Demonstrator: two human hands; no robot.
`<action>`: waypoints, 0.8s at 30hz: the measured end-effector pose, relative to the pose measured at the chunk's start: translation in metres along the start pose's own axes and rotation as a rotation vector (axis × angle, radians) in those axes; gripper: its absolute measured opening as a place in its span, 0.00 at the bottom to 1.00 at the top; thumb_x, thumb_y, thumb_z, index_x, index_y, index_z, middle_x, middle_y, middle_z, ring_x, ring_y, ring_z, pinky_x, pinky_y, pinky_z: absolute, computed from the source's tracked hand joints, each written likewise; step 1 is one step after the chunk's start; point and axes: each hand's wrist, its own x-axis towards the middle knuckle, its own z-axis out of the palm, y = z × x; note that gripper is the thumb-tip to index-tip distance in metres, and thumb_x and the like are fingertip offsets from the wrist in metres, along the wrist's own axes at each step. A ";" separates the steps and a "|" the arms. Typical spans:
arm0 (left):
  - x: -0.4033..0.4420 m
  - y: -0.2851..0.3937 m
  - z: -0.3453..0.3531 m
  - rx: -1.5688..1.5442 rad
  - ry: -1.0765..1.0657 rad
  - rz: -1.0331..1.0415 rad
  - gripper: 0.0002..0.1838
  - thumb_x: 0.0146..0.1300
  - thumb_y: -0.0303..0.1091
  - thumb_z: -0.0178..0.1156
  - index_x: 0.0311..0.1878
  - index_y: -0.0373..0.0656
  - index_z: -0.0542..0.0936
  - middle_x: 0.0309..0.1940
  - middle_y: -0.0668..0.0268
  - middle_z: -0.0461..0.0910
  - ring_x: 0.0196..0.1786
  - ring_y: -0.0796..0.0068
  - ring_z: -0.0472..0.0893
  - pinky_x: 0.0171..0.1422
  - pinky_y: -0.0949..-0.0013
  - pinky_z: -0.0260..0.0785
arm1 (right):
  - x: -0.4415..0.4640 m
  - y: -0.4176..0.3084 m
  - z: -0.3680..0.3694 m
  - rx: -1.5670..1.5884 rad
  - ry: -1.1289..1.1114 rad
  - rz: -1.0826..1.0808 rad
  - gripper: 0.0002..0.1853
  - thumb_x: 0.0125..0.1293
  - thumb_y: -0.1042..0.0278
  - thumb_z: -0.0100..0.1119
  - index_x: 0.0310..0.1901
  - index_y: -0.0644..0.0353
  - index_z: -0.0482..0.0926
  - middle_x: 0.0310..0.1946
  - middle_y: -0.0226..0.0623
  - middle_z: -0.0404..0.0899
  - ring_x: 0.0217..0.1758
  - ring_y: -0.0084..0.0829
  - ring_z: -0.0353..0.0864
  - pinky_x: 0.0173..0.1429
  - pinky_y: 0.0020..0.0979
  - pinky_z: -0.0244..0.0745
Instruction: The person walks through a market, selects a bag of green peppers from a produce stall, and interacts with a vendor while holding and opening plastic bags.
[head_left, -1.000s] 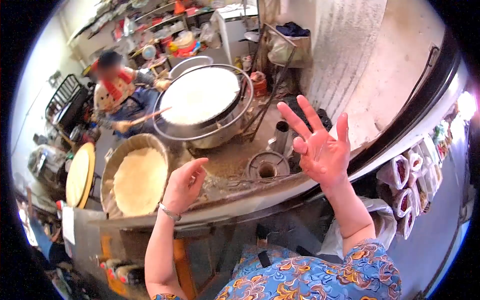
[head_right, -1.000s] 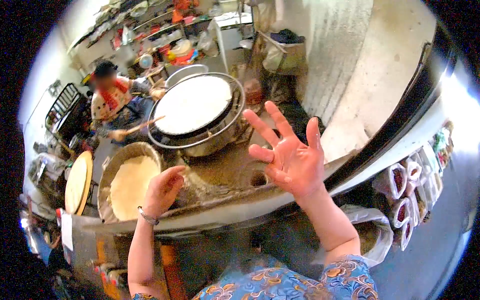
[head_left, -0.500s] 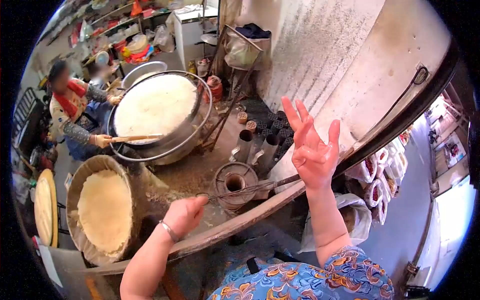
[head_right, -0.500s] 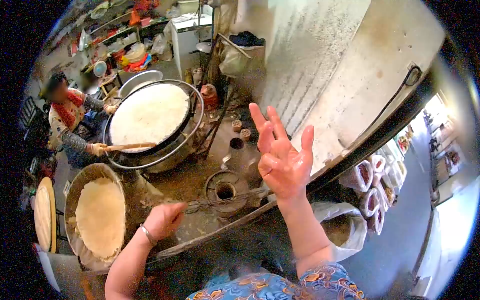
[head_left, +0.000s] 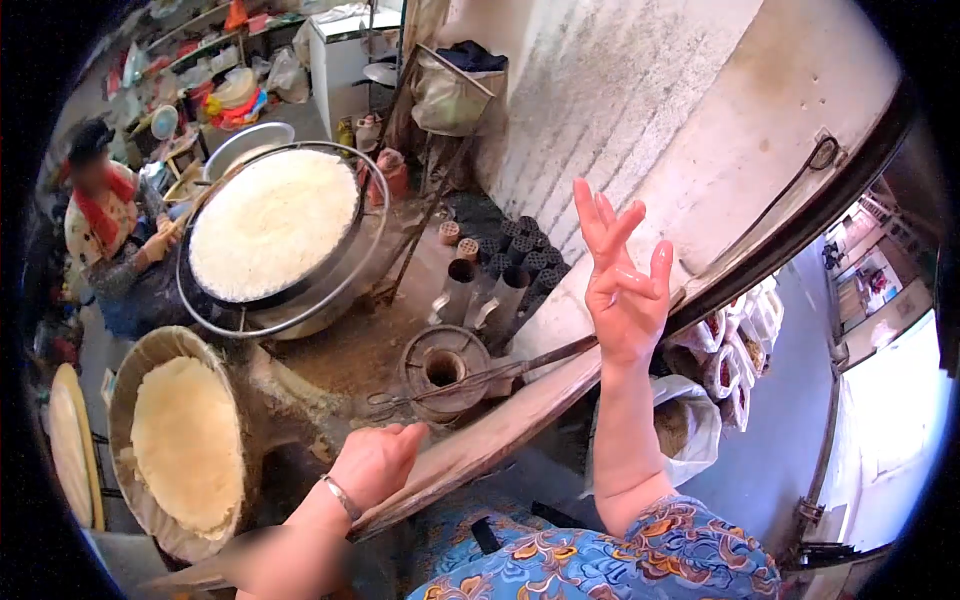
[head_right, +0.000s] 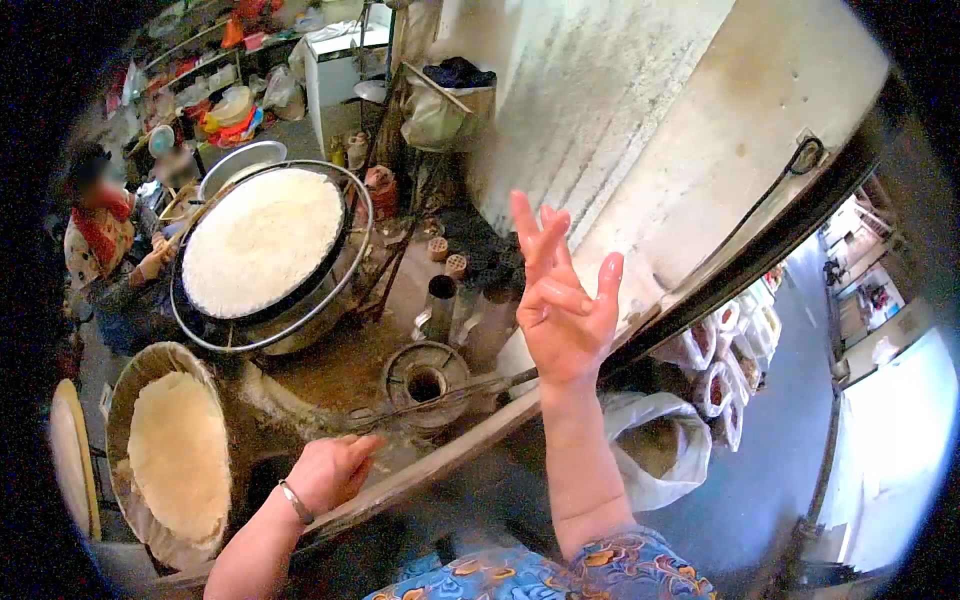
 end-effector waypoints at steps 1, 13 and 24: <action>0.001 0.001 0.000 -0.003 0.003 0.004 0.17 0.62 0.30 0.55 0.55 0.44 0.75 0.36 0.53 0.82 0.36 0.48 0.81 0.41 0.52 0.75 | 0.000 -0.001 0.000 0.008 -0.011 -0.031 0.44 0.71 0.38 0.45 0.77 0.40 0.32 0.78 0.44 0.35 0.65 0.36 0.73 0.26 0.21 0.72; -0.001 -0.003 0.001 -0.064 0.021 -0.009 0.17 0.61 0.29 0.56 0.54 0.44 0.75 0.38 0.52 0.82 0.38 0.48 0.81 0.42 0.52 0.75 | 0.003 0.002 0.001 0.061 0.047 -0.013 0.43 0.70 0.30 0.36 0.77 0.43 0.35 0.78 0.43 0.36 0.66 0.36 0.72 0.29 0.24 0.73; 0.012 -0.020 -0.003 -0.747 0.583 -0.114 0.15 0.63 0.25 0.58 0.54 0.42 0.78 0.25 0.65 0.75 0.24 0.80 0.71 0.32 0.73 0.68 | -0.010 0.075 -0.049 0.162 0.319 0.252 0.42 0.71 0.33 0.36 0.77 0.43 0.34 0.77 0.48 0.38 0.66 0.39 0.70 0.30 0.27 0.74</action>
